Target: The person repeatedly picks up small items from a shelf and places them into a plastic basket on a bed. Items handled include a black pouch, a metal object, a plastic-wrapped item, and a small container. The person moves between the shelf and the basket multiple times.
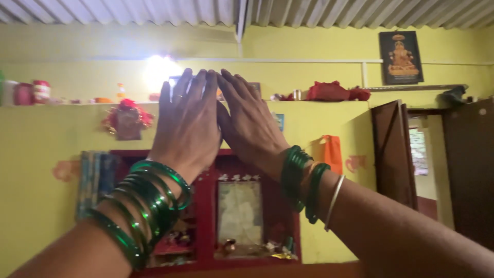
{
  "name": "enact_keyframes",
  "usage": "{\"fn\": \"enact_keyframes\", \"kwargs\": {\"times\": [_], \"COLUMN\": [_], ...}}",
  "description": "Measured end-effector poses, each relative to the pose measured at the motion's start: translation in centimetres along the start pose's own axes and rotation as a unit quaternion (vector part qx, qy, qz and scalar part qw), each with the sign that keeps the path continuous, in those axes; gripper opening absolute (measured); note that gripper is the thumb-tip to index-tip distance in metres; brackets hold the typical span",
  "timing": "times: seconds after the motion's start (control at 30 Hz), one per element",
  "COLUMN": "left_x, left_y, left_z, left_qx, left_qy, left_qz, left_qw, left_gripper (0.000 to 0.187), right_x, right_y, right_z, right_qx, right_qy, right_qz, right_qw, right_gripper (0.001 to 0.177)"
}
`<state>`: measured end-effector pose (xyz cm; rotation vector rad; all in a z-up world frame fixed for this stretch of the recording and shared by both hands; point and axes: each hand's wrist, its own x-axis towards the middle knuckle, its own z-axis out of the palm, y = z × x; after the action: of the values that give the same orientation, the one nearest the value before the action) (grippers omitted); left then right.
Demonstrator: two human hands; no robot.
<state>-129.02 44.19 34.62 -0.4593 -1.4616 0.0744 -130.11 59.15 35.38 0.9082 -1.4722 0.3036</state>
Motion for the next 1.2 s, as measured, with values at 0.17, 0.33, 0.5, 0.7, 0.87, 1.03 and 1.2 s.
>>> {"fn": "enact_keyframes", "kwargs": {"times": [0.17, 0.33, 0.5, 0.7, 0.87, 1.03, 1.2], "left_x": [-0.2, -0.4, -0.8, 2.4, 3.4, 3.6, 5.3], "left_y": [2.6, 5.3, 6.0, 5.2, 7.3, 11.2, 16.5], "left_z": [10.4, 21.1, 31.9, 46.0, 57.6, 68.8, 79.7], "left_qx": [-0.020, -0.041, -0.036, -0.077, -0.137, -0.159, -0.157], "left_qy": [-0.014, -0.003, 0.016, 0.025, 0.014, -0.002, 0.017], "left_qz": [0.006, 0.011, 0.027, 0.023, 0.002, 0.000, -0.007], "left_qw": [1.000, 0.999, 0.999, 0.996, 0.991, 0.987, 0.987], "left_gripper": [0.069, 0.068, 0.060, 0.068, 0.072, 0.070, 0.070], "right_x": [-3.9, -7.8, -10.7, -10.2, -12.6, -16.9, -20.3], "right_y": [9.7, 18.8, 27.4, 39.8, 49.8, 60.3, 72.2], "right_z": [3.1, 6.3, 10.8, 16.8, 21.0, 23.4, 24.2], "right_qx": [-0.005, -0.041, -0.080, -0.137, -0.157, -0.156, -0.173], "right_qy": [-0.007, -0.023, -0.025, -0.012, -0.022, -0.024, -0.027], "right_qz": [-0.002, 0.016, 0.030, -0.004, 0.026, 0.017, -0.007], "right_qw": [1.000, 0.999, 0.996, 0.990, 0.987, 0.987, 0.985], "right_gripper": [0.057, 0.058, 0.061, 0.060, 0.059, 0.056, 0.056]}}
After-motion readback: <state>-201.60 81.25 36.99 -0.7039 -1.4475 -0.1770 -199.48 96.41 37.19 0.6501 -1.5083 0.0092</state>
